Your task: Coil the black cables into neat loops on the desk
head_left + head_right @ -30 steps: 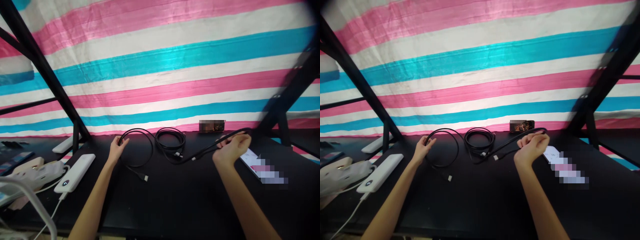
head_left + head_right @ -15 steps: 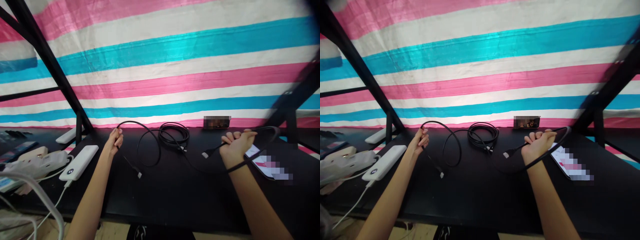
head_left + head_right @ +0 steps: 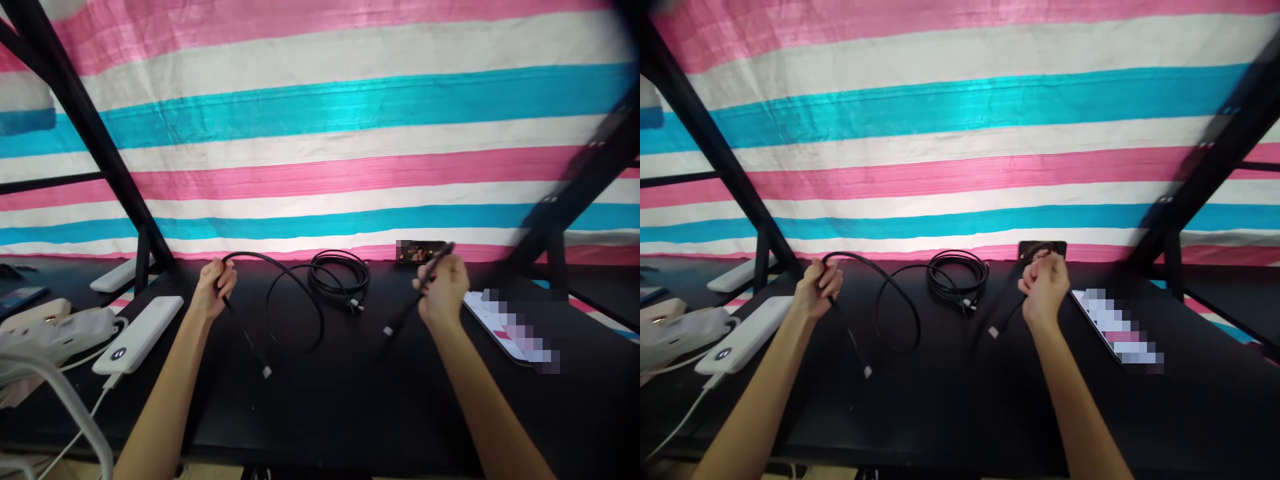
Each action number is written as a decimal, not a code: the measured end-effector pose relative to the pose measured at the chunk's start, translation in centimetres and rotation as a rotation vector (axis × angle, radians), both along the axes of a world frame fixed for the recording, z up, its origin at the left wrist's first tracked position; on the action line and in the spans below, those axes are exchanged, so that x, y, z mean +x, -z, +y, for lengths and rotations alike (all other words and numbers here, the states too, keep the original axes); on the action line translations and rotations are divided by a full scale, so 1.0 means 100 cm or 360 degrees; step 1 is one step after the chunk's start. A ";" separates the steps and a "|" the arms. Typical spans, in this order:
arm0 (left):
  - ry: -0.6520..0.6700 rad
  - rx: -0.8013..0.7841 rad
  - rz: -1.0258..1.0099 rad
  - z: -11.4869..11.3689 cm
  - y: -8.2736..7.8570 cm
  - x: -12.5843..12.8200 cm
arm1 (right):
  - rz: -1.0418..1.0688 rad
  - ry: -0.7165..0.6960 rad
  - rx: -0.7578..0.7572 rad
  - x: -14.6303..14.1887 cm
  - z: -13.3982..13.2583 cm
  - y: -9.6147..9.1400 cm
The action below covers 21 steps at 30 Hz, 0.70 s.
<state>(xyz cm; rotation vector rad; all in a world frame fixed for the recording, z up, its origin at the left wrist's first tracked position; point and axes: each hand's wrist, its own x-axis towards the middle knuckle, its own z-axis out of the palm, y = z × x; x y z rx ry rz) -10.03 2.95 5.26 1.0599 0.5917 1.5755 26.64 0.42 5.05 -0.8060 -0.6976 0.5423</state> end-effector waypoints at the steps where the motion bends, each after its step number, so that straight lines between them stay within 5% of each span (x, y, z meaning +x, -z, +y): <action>1: 0.0026 0.0004 0.0036 -0.004 -0.002 0.005 | -0.0080 -0.0066 0.0007 -0.006 0.000 0.002; 8: 0.0138 -0.0056 0.0154 -0.019 -0.004 0.033 | -0.0551 -0.0472 -0.0317 -0.031 -0.008 0.012; 14: 0.0402 -0.0058 0.0158 -0.027 0.002 0.057 | -0.0914 -0.0506 -0.0351 -0.045 -0.006 0.022; 17: 0.0319 -0.0078 0.0112 -0.026 0.007 0.064 | -0.1081 -0.0542 -0.0322 -0.048 -0.005 0.026; 21: 0.0096 -0.0152 0.0252 -0.020 0.018 0.071 | -0.0785 -0.1085 -0.0555 -0.055 -0.011 0.026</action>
